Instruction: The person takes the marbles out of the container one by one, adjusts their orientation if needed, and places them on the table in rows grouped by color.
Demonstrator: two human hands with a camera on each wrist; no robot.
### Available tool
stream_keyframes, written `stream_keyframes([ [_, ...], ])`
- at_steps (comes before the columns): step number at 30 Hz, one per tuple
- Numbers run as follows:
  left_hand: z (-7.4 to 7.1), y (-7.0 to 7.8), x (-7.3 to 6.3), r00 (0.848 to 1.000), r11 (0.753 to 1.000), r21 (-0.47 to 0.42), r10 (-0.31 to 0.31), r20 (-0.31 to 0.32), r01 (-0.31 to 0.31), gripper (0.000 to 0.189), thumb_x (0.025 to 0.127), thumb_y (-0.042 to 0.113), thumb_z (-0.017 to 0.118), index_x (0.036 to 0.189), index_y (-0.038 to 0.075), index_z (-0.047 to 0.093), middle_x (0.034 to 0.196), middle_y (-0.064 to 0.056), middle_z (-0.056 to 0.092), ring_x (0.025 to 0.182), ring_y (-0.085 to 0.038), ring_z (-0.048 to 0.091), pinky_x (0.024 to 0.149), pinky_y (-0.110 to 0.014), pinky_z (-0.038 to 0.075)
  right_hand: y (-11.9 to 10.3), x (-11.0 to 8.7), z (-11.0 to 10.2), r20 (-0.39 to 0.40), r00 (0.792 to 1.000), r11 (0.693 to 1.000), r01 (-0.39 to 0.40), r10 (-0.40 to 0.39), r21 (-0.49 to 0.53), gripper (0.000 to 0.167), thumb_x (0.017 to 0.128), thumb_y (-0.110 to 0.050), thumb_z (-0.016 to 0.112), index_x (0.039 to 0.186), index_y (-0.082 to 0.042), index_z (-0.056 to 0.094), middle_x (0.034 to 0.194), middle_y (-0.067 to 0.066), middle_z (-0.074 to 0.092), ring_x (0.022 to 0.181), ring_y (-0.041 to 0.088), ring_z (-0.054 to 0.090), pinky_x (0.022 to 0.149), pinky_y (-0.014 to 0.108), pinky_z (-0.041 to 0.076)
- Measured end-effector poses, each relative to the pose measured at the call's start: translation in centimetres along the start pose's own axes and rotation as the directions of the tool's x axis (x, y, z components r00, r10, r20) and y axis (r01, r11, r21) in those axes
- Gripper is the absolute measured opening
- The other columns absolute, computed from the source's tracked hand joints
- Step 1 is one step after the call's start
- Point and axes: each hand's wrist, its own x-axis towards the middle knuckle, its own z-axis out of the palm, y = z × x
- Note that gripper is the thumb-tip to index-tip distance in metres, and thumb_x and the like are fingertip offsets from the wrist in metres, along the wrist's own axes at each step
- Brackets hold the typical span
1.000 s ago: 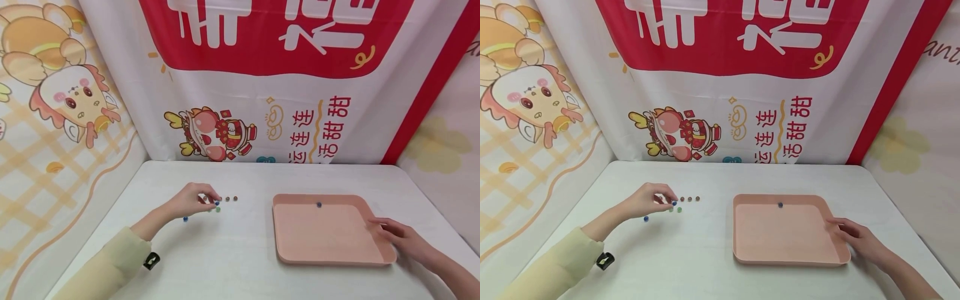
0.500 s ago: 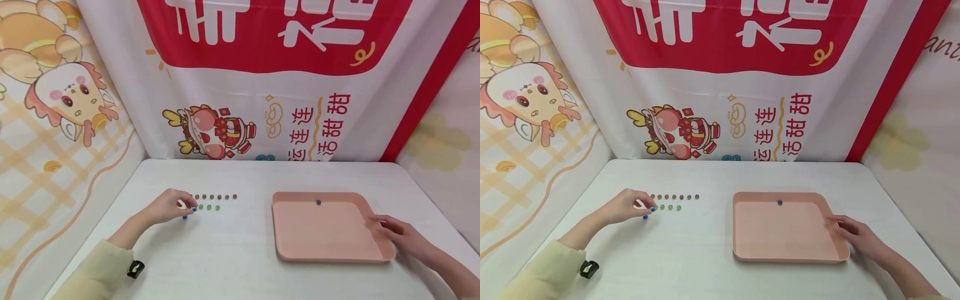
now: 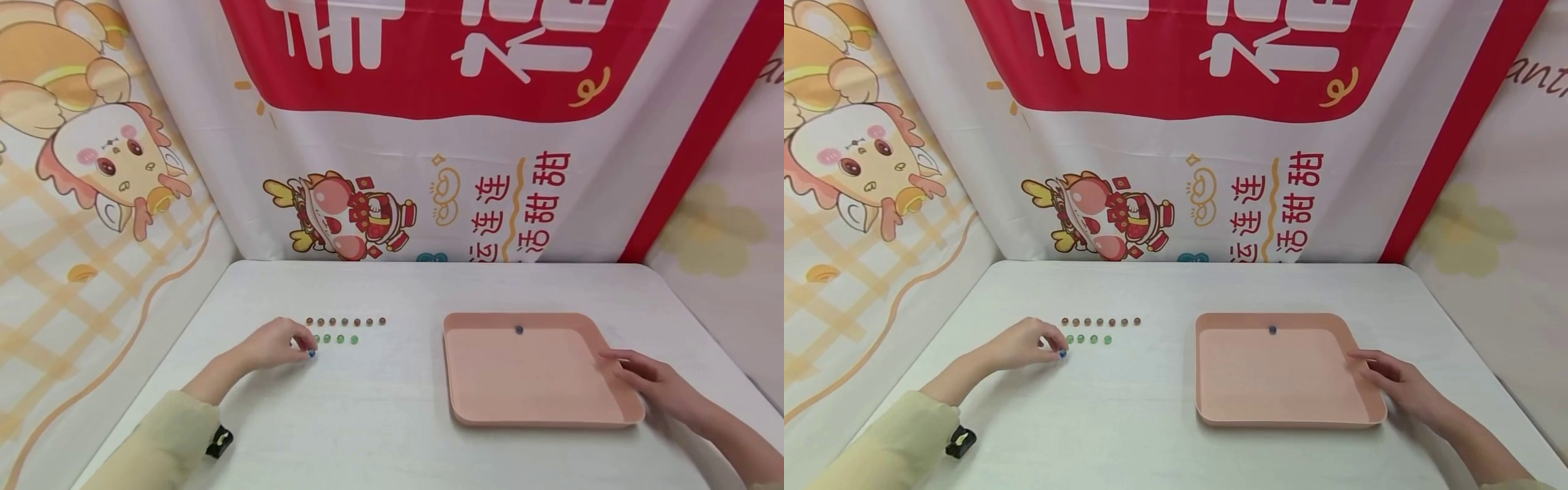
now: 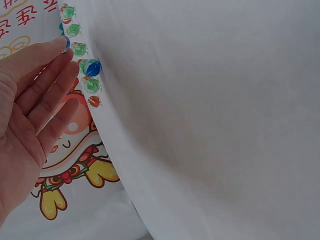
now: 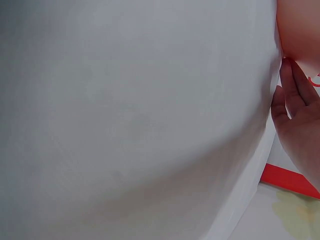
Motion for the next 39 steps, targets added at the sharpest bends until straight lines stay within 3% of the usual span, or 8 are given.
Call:
stream_keyframes([
  [12,0.68,-0.05,0.56,1.000,0.999,0.032,-0.018,0.016,0.017,0.012,0.082,0.008,0.077,0.085,0.019,0.073,0.081,0.014,0.065,0.079,-0.009,0.060,0.075,-0.034,0.049,-0.03,0.06,-0.10,0.017,0.999,0.999,-0.040,0.040,-0.016,0.038,0.100,-0.014,0.055,0.134,0.003,0.052,0.119,-0.023,0.059,0.104,-0.020,0.044,0.078,0.008,0.041],
  [20,0.87,-0.21,0.53,1.000,0.999,0.046,0.005,0.015,-0.005,0.014,0.080,0.005,0.077,0.084,0.017,0.072,0.080,0.012,0.065,0.078,-0.008,0.060,0.075,-0.035,0.049,-0.02,0.11,-0.03,0.018,0.997,0.997,-0.072,0.072,-0.020,0.041,0.100,-0.017,0.056,0.134,0.004,0.051,0.118,-0.024,0.058,0.103,-0.020,0.044,0.078,0.010,0.043],
  [26,0.95,-0.17,0.59,1.000,0.999,0.048,-0.014,0.010,0.013,0.014,0.080,0.005,0.077,0.083,0.017,0.072,0.080,0.012,0.065,0.077,-0.006,0.059,0.075,-0.035,0.049,0.10,0.10,-0.01,0.008,0.999,0.999,-0.049,0.049,-0.017,0.039,0.100,-0.015,0.056,0.133,0.004,0.052,0.118,-0.024,0.058,0.103,-0.019,0.045,0.078,0.009,0.042],
  [33,1.02,-0.44,0.60,1.000,0.999,0.042,0.016,0.000,-0.016,0.014,0.080,0.006,0.078,0.084,0.018,0.072,0.080,0.013,0.065,0.075,-0.004,0.058,0.073,-0.032,0.050,0.31,0.11,0.01,0.002,0.999,0.999,-0.043,0.043,-0.028,0.039,0.099,-0.015,0.056,0.134,0.003,0.052,0.119,-0.023,0.059,0.104,-0.020,0.043,0.078,0.008,0.042],
  [39,0.48,-0.59,0.68,1.000,1.000,-0.002,0.003,-0.013,-0.003,0.011,0.082,0.008,0.076,0.090,0.015,0.073,0.084,0.011,0.066,0.080,-0.007,0.060,0.076,-0.035,0.051,0.41,0.11,0.03,-0.006,1.000,1.000,-0.013,0.013,-0.021,0.037,0.099,-0.013,0.056,0.133,0.001,0.054,0.118,-0.021,0.060,0.105,-0.019,0.044,0.079,0.007,0.041],
])
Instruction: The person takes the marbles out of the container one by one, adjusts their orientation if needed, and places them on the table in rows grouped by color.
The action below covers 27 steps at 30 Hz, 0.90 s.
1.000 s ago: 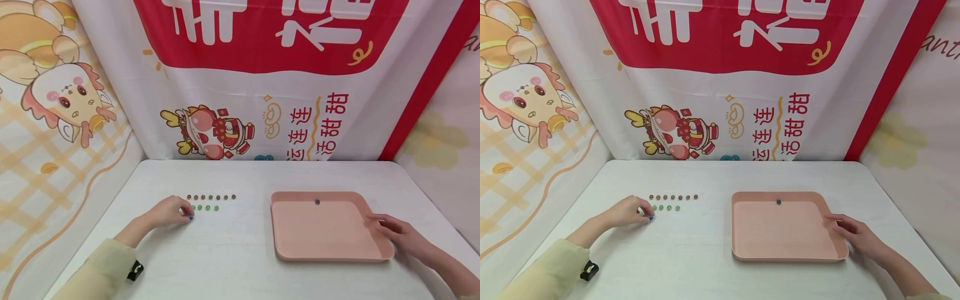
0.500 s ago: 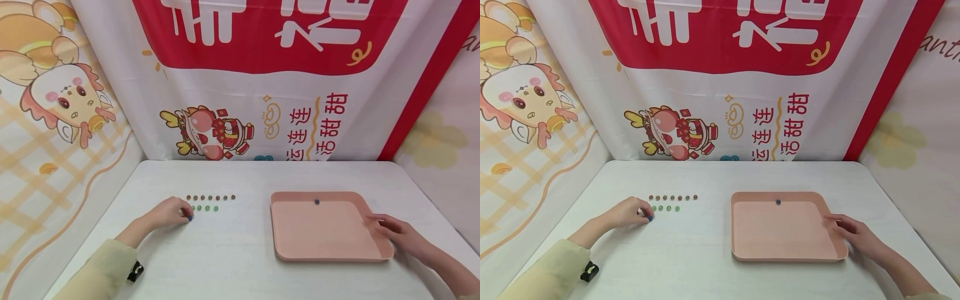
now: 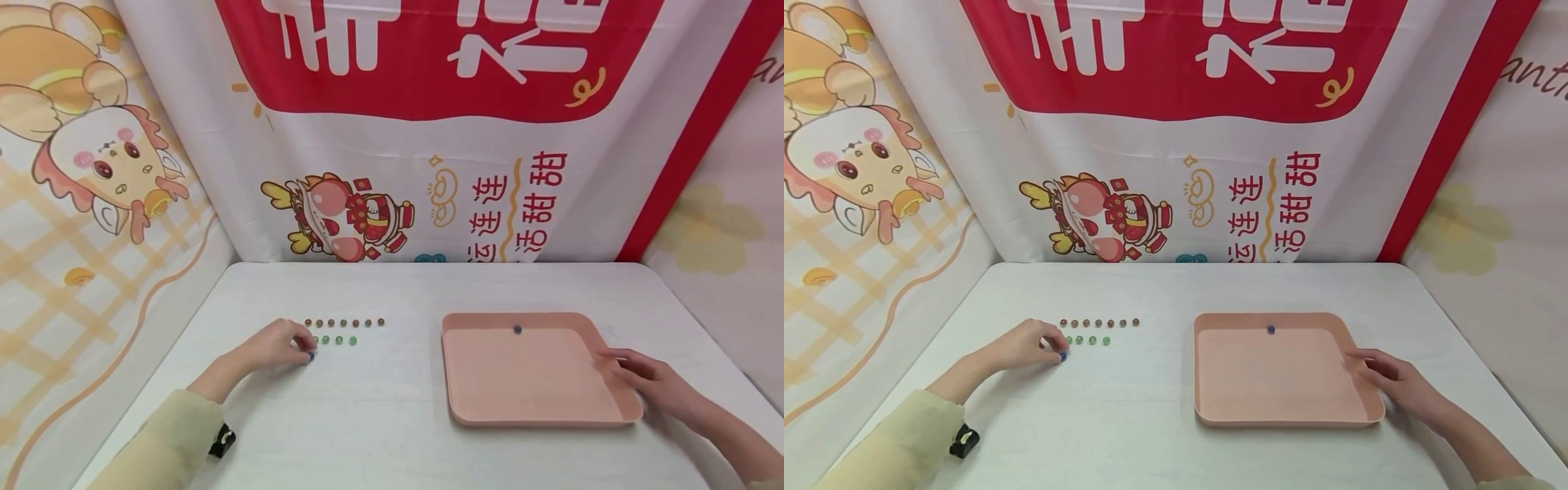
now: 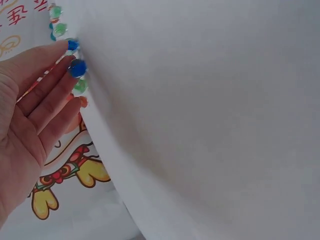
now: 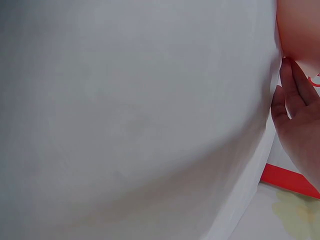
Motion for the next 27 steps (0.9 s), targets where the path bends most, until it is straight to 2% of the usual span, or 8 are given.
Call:
stream_keyframes([
  [6,-2.0,0.5,0.2,0.996,0.997,-0.050,-0.054,-0.076,0.051,0.013,0.087,0.014,0.073,0.099,0.009,0.074,0.089,0.008,0.067,0.084,-0.011,0.060,0.079,-0.037,0.051,0.1,0.0,-0.1,-0.005,1.000,1.000,0.028,-0.028,0.005,0.035,0.099,-0.011,0.056,0.132,0.001,0.055,0.118,-0.022,0.060,0.106,-0.019,0.044,0.079,0.006,0.040],
  [14,-4.4,2.5,1.5,0.991,0.999,-0.048,0.015,-0.130,-0.021,0.012,0.090,0.016,0.071,0.100,0.012,0.074,0.088,0.009,0.068,0.085,-0.012,0.061,0.083,-0.041,0.052,0.2,0.1,-0.1,-0.003,1.000,1.000,0.004,-0.004,0.003,0.036,0.099,-0.012,0.057,0.132,0.002,0.054,0.117,-0.024,0.059,0.104,-0.019,0.045,0.078,0.008,0.041],
  [20,-4.7,5.3,3.8,0.996,0.997,-0.067,0.034,-0.082,-0.039,0.014,0.091,0.021,0.070,0.104,0.015,0.073,0.095,0.008,0.068,0.088,-0.012,0.061,0.083,-0.039,0.053,0.2,0.0,-0.1,-0.004,1.000,1.000,-0.004,0.004,0.004,0.037,0.099,-0.013,0.057,0.132,0.002,0.054,0.117,-0.024,0.059,0.103,-0.017,0.047,0.078,0.009,0.042],
  [22,-4.6,6.3,4.6,0.997,0.995,-0.079,0.052,-0.061,-0.057,0.014,0.091,0.022,0.070,0.103,0.016,0.073,0.096,0.008,0.068,0.087,-0.013,0.061,0.080,-0.040,0.054,0.1,0.0,-0.1,-0.004,1.000,1.000,-0.006,0.006,0.002,0.037,0.099,-0.013,0.057,0.132,0.002,0.054,0.117,-0.025,0.059,0.103,-0.017,0.047,0.078,0.009,0.043],
  [25,-4.1,7.9,5.8,0.996,0.993,-0.075,0.087,-0.035,-0.089,0.013,0.091,0.023,0.070,0.102,0.018,0.073,0.095,0.009,0.068,0.087,-0.011,0.061,0.085,-0.041,0.052,0.0,-0.1,0.0,0.001,1.000,1.000,-0.008,0.008,0.004,0.037,0.099,-0.014,0.057,0.132,0.002,0.054,0.118,-0.025,0.058,0.103,-0.018,0.046,0.078,0.010,0.043],
  [27,-3.8,8.9,6.6,0.995,0.990,-0.091,0.103,-0.006,-0.103,0.012,0.091,0.024,0.070,0.103,0.020,0.072,0.093,0.009,0.067,0.083,-0.012,0.063,0.080,-0.039,0.053,0.0,-0.1,-0.1,-0.001,1.000,1.000,0.000,0.000,0.008,0.037,0.099,-0.013,0.057,0.132,0.002,0.054,0.118,-0.025,0.058,0.103,-0.018,0.047,0.078,0.009,0.042],
])
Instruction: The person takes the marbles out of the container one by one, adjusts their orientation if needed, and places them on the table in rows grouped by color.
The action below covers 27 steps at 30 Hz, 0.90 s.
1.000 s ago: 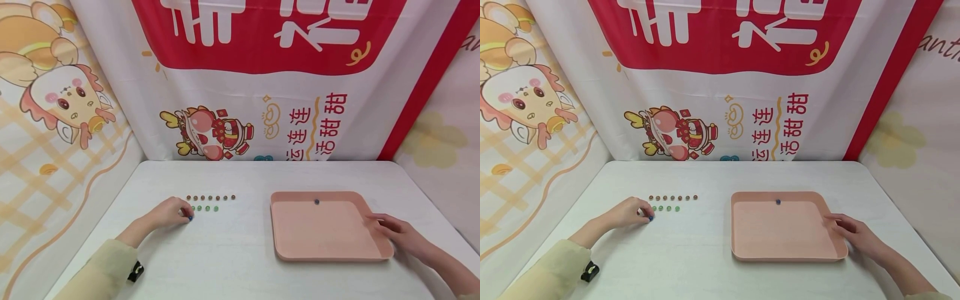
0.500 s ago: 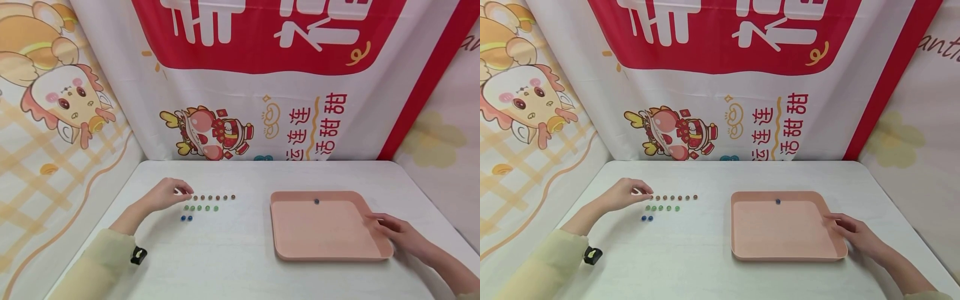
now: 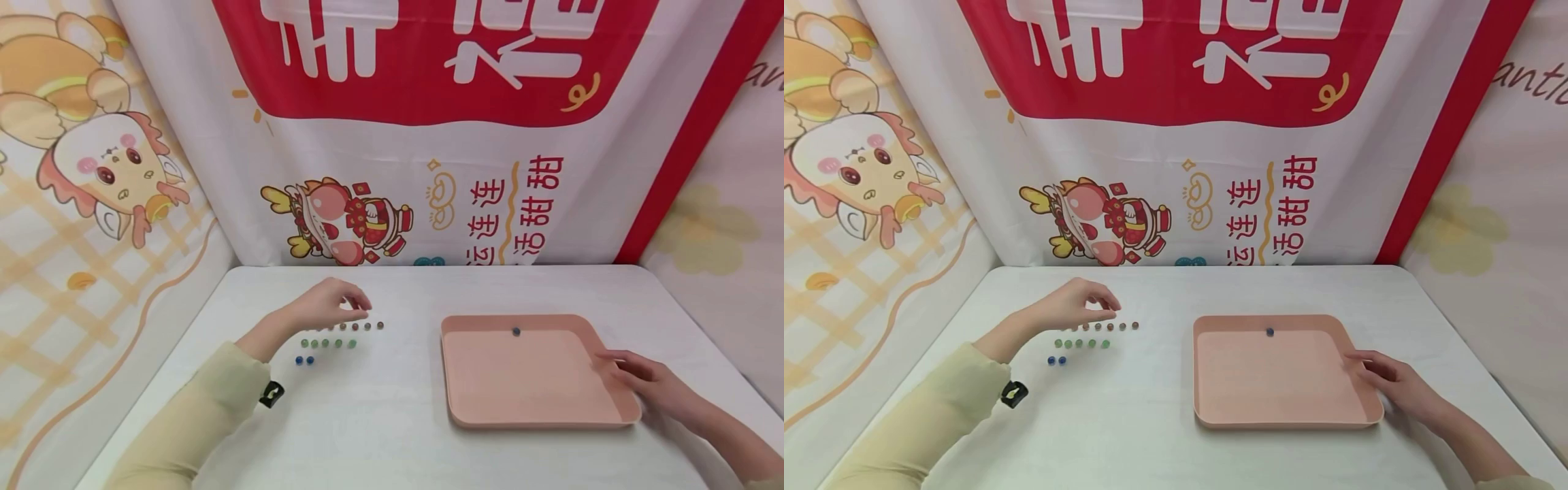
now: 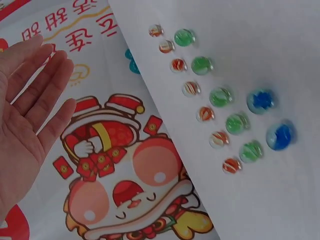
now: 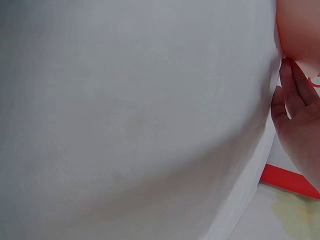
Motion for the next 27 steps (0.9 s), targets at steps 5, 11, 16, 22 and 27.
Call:
stream_keyframes([
  [5,1.2,2.3,2.0,0.996,0.999,-0.048,0.019,0.086,-0.015,0.014,0.092,0.025,0.069,0.106,0.020,0.071,0.092,0.008,0.067,0.075,-0.013,0.064,0.066,-0.031,0.055,0.2,0.0,0.0,-0.013,0.999,0.999,0.033,-0.033,-0.003,0.035,0.098,-0.011,0.057,0.131,0.002,0.055,0.117,-0.024,0.060,0.104,-0.017,0.047,0.078,0.008,0.042],
  [11,2.6,4.6,4.4,0.984,0.990,0.032,0.133,0.119,-0.138,0.016,0.093,0.027,0.068,0.107,0.020,0.072,0.094,0.016,0.066,0.086,-0.004,0.060,0.076,-0.024,0.051,0.1,0.1,-0.1,-0.006,1.000,1.000,0.013,-0.013,-0.027,0.036,0.099,-0.014,0.057,0.132,0.001,0.055,0.117,-0.021,0.061,0.104,-0.018,0.046,0.078,0.009,0.042],
  [16,4.0,5.9,6.6,0.970,0.977,0.040,0.200,0.137,-0.207,0.018,0.093,0.027,0.067,0.108,0.018,0.072,0.096,0.016,0.066,0.089,-0.002,0.059,0.083,-0.027,0.049,0.0,0.1,-0.1,-0.008,1.000,0.999,0.022,-0.022,-0.028,0.036,0.099,-0.013,0.057,0.131,0.001,0.055,0.117,-0.019,0.062,0.104,-0.018,0.046,0.078,0.008,0.041],
  [22,5.9,7.5,9.2,0.954,0.965,0.023,0.256,0.154,-0.262,0.019,0.093,0.027,0.067,0.109,0.018,0.072,0.096,0.014,0.067,0.088,-0.001,0.059,0.082,-0.027,0.049,0.0,0.2,-0.2,-0.007,0.999,0.999,0.045,-0.045,-0.023,0.035,0.098,-0.011,0.057,0.131,0.002,0.055,0.117,-0.017,0.063,0.105,-0.018,0.046,0.079,0.007,0.040],
  [27,7.5,8.7,10.9,0.940,0.956,0.017,0.286,0.186,-0.294,0.026,0.092,0.024,0.069,0.115,0.012,0.070,0.103,0.006,0.069,0.090,-0.001,0.059,0.084,-0.025,0.049,0.0,0.1,-0.1,0.001,1.000,0.999,0.030,-0.030,-0.019,0.036,0.099,-0.012,0.057,0.132,0.002,0.055,0.118,-0.018,0.063,0.105,-0.018,0.046,0.079,0.008,0.041],
])
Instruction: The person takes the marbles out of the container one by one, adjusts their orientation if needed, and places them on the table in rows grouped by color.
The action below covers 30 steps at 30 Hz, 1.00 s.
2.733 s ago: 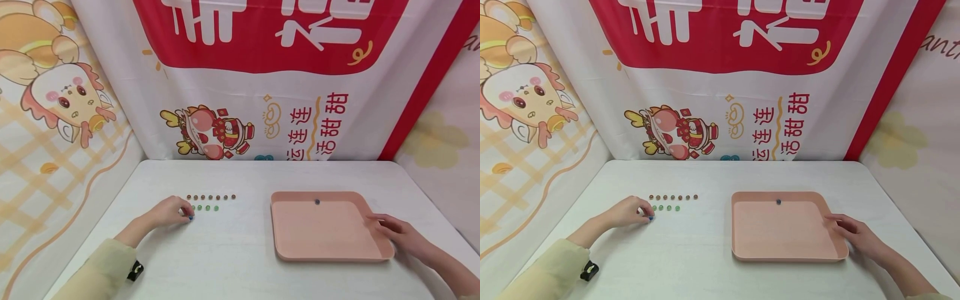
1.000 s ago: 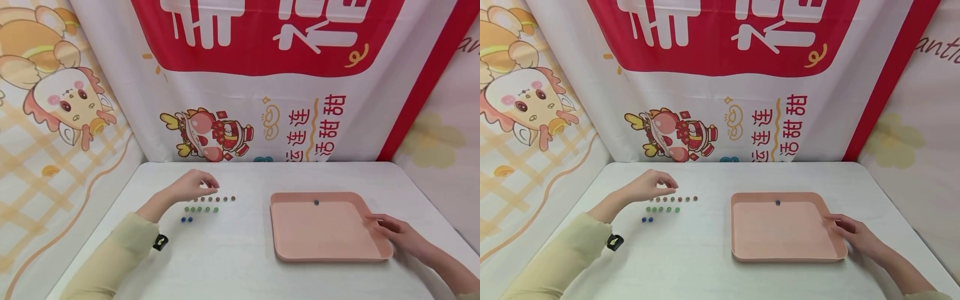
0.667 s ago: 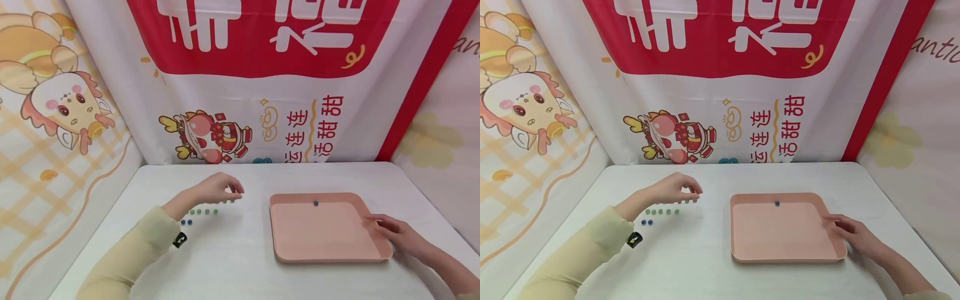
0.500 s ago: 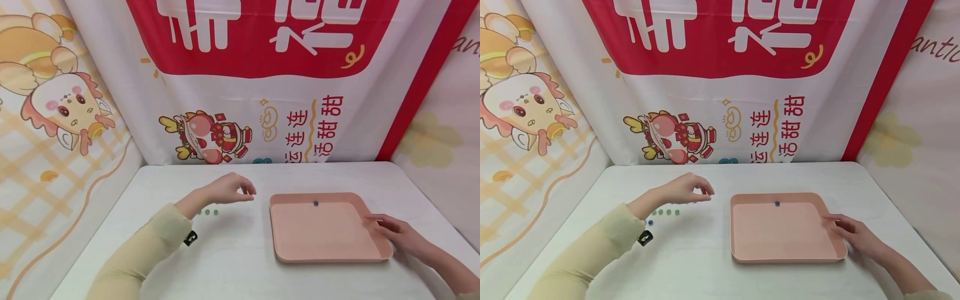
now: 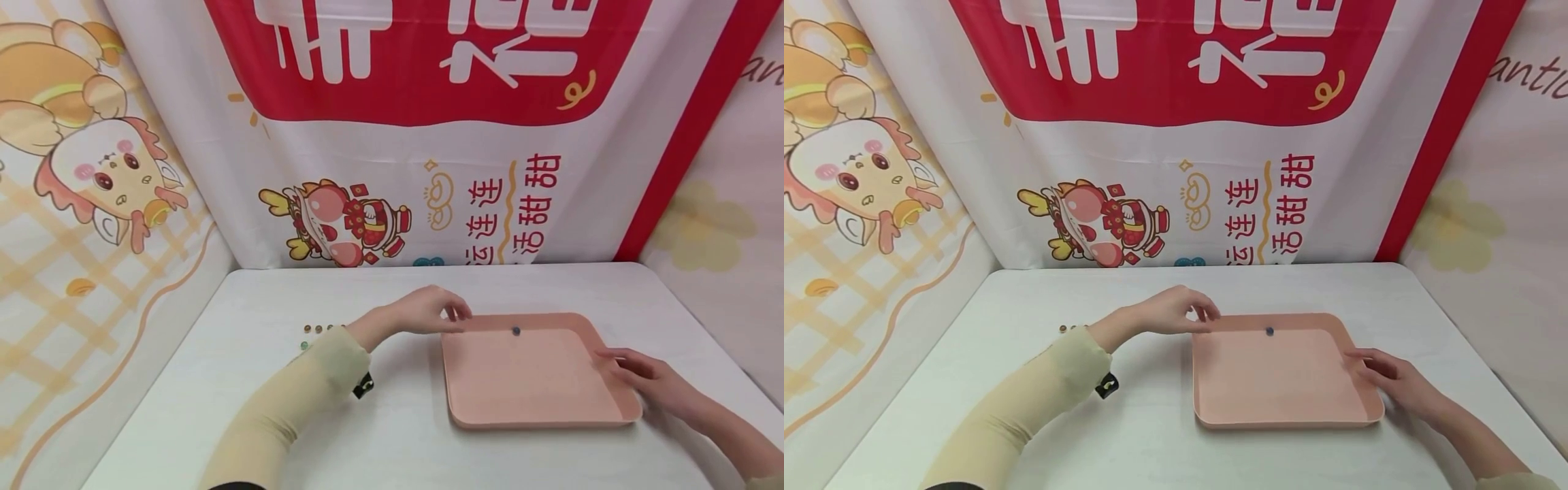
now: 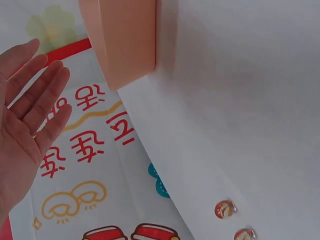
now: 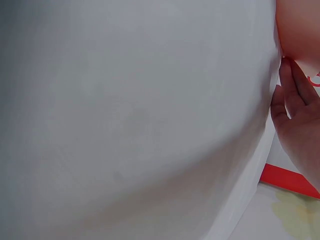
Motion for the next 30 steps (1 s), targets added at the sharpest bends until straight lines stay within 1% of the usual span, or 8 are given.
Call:
stream_keyframes([
  [3,0.7,0.2,1.3,1.000,1.000,0.002,0.010,0.016,-0.010,0.030,0.091,0.023,0.070,0.118,0.011,0.068,0.109,0.003,0.068,0.092,-0.002,0.059,0.082,-0.021,0.047,0.0,0.0,0.0,0.005,1.000,1.000,-0.013,0.013,0.001,0.036,0.099,-0.014,0.056,0.132,0.002,0.055,0.118,-0.017,0.062,0.105,-0.018,0.046,0.079,0.008,0.041],
  [7,1.4,0.6,2.9,0.999,1.000,0.002,0.012,0.038,-0.012,0.034,0.089,0.020,0.072,0.121,0.012,0.067,0.113,0.002,0.068,0.096,-0.005,0.059,0.081,-0.017,0.046,0.0,-0.1,0.0,0.001,1.000,1.000,-0.002,0.002,0.007,0.036,0.099,-0.012,0.056,0.132,0.002,0.055,0.119,-0.016,0.063,0.105,-0.017,0.046,0.079,0.008,0.041],
  [12,2.3,1.2,4.7,0.997,0.999,0.009,-0.043,0.057,0.042,0.036,0.088,0.023,0.074,0.123,0.017,0.066,0.113,0.005,0.067,0.100,-0.007,0.057,0.081,-0.017,0.044,0.0,-0.1,0.0,0.001,1.000,1.000,0.011,-0.011,0.014,0.035,0.099,-0.011,0.056,0.132,0.001,0.055,0.119,-0.017,0.062,0.106,-0.018,0.046,0.079,0.007,0.040],
  [17,3.1,1.8,6.3,0.994,0.996,-0.015,-0.086,0.067,0.088,0.034,0.088,0.024,0.073,0.122,0.022,0.067,0.109,0.008,0.066,0.094,-0.003,0.054,0.079,-0.017,0.044,-0.1,-0.1,0.1,0.004,1.000,1.000,0.005,-0.005,0.014,0.035,0.099,-0.012,0.056,0.132,0.001,0.055,0.120,-0.014,0.063,0.107,-0.017,0.046,0.080,0.007,0.040],
  [21,3.8,2.1,7.5,0.994,0.997,-0.007,-0.076,0.078,0.077,0.031,0.090,0.021,0.070,0.121,0.021,0.067,0.106,0.008,0.065,0.092,-0.002,0.053,0.079,-0.016,0.043,-0.2,-0.1,0.1,0.006,1.000,1.000,-0.007,0.007,0.013,0.036,0.099,-0.014,0.056,0.133,-0.001,0.055,0.119,-0.017,0.062,0.106,-0.018,0.045,0.080,0.007,0.039],
  [24,4.5,2.1,8.5,0.993,0.997,0.035,-0.067,0.095,0.064,0.032,0.091,0.017,0.068,0.123,0.019,0.066,0.108,0.007,0.065,0.094,-0.003,0.054,0.081,-0.015,0.041,-0.1,-0.1,0.0,0.005,1.000,1.000,0.018,-0.018,0.013,0.035,0.099,-0.011,0.055,0.132,0.001,0.055,0.120,-0.018,0.062,0.107,-0.018,0.044,0.080,0.007,0.039],
  [26,4.9,2.1,9.0,0.990,0.996,0.047,-0.083,0.111,0.079,0.036,0.090,0.015,0.068,0.125,0.020,0.065,0.110,0.008,0.064,0.095,-0.003,0.053,0.082,-0.015,0.041,-0.1,-0.1,0.0,0.005,1.000,0.999,0.030,-0.031,0.017,0.035,0.099,-0.009,0.055,0.132,0.002,0.055,0.120,-0.017,0.062,0.108,-0.017,0.045,0.080,0.007,0.040],
  [30,5.6,1.8,9.8,0.985,0.993,0.050,-0.117,0.129,0.111,0.043,0.087,0.013,0.073,0.128,0.021,0.064,0.108,0.008,0.063,0.094,-0.003,0.052,0.081,-0.015,0.041,-0.2,-0.1,-0.1,0.012,1.000,1.000,0.014,-0.014,0.011,0.036,0.099,-0.011,0.055,0.132,0.002,0.054,0.121,-0.018,0.061,0.107,-0.018,0.044,0.079,0.008,0.040],
])
